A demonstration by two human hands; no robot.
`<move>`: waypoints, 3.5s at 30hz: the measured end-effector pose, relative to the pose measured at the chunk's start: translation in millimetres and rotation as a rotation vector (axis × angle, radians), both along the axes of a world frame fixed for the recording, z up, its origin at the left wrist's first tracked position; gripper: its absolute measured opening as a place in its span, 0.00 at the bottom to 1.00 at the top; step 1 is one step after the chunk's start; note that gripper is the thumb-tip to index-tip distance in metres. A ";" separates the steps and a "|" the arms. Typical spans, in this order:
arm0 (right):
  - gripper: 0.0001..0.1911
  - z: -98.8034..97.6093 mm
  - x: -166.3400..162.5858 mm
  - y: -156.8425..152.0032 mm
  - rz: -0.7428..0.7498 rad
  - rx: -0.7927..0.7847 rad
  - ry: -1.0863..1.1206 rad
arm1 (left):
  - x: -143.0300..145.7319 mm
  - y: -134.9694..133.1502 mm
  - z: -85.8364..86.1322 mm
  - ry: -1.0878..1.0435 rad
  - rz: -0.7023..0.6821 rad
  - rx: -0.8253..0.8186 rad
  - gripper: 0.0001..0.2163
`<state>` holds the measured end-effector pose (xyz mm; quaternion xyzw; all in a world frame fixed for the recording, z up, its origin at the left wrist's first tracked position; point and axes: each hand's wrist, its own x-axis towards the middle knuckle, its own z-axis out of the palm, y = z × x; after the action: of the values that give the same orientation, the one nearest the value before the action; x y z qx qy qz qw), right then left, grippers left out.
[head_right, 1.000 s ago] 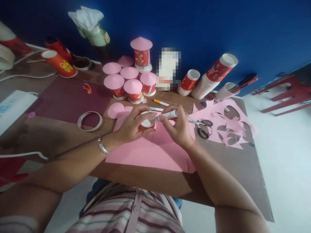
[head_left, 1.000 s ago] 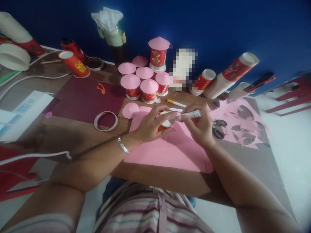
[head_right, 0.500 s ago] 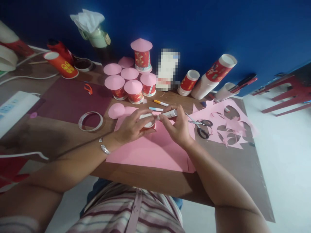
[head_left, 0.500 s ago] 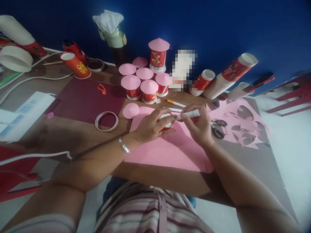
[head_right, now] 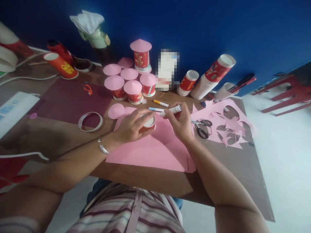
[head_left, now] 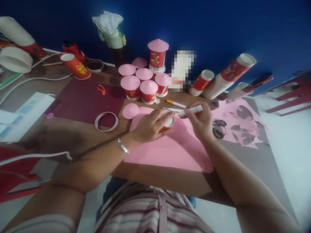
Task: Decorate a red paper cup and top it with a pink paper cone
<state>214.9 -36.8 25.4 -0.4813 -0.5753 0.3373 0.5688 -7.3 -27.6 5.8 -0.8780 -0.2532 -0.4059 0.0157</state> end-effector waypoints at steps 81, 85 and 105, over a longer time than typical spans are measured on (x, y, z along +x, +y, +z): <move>0.14 0.6 -4.6 7.0 0.259 -0.348 0.529 | -2.5 23.4 -8.0 -0.677 -0.092 -0.954 0.20; 0.16 -1.9 -10.3 7.5 0.271 -0.289 0.482 | 7.5 29.8 -3.2 -0.731 -0.159 -1.066 0.23; 0.10 -7.8 -3.8 10.6 0.161 -0.101 0.236 | 16.8 21.4 19.7 -0.666 -0.090 -0.718 0.21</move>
<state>211.2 -26.2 17.6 -0.4186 -0.5233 0.4647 0.5788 9.6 -6.3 25.5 -0.6607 -0.3301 -0.5518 -0.3873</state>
